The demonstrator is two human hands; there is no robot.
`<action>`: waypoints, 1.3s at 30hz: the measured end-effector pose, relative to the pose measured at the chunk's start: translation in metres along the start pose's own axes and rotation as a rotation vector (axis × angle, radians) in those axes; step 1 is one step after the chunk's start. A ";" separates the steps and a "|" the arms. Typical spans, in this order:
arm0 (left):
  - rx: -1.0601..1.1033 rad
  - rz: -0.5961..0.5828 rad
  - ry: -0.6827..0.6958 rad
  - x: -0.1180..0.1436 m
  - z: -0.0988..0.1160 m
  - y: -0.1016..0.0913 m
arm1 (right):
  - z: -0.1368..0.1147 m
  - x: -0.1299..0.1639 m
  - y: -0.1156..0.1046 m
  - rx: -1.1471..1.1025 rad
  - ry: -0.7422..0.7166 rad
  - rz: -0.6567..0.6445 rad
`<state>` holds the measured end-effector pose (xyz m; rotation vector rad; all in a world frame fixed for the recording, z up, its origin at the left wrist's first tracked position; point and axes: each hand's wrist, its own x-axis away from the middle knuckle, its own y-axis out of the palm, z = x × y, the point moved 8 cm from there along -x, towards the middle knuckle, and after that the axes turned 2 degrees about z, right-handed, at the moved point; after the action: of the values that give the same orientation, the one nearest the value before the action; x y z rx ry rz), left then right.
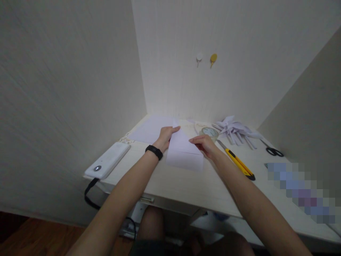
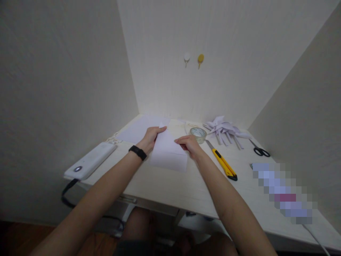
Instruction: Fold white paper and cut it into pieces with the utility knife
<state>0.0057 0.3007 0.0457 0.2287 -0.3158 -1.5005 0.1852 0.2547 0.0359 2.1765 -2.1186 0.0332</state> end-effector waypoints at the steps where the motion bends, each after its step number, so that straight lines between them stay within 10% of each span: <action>1: 0.002 -0.014 -0.003 -0.002 0.000 -0.001 | 0.001 0.000 0.000 -0.006 0.009 0.002; 16: 0.130 0.106 -0.055 -0.023 0.008 -0.036 | 0.000 0.003 -0.016 0.161 0.080 -0.298; 22: 0.114 0.103 -0.078 -0.017 -0.003 -0.026 | -0.010 -0.007 -0.049 0.112 0.060 -0.100; 30: 0.068 -0.255 -0.093 0.008 -0.018 0.025 | -0.007 0.000 -0.010 0.337 -0.026 -0.180; 39: -0.334 -0.595 -0.208 0.010 -0.011 0.014 | -0.009 0.008 -0.031 0.591 0.055 -0.392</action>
<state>0.0232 0.2912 0.0410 -0.1164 -0.1609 -2.1435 0.2164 0.2484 0.0436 2.8253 -1.7635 0.7624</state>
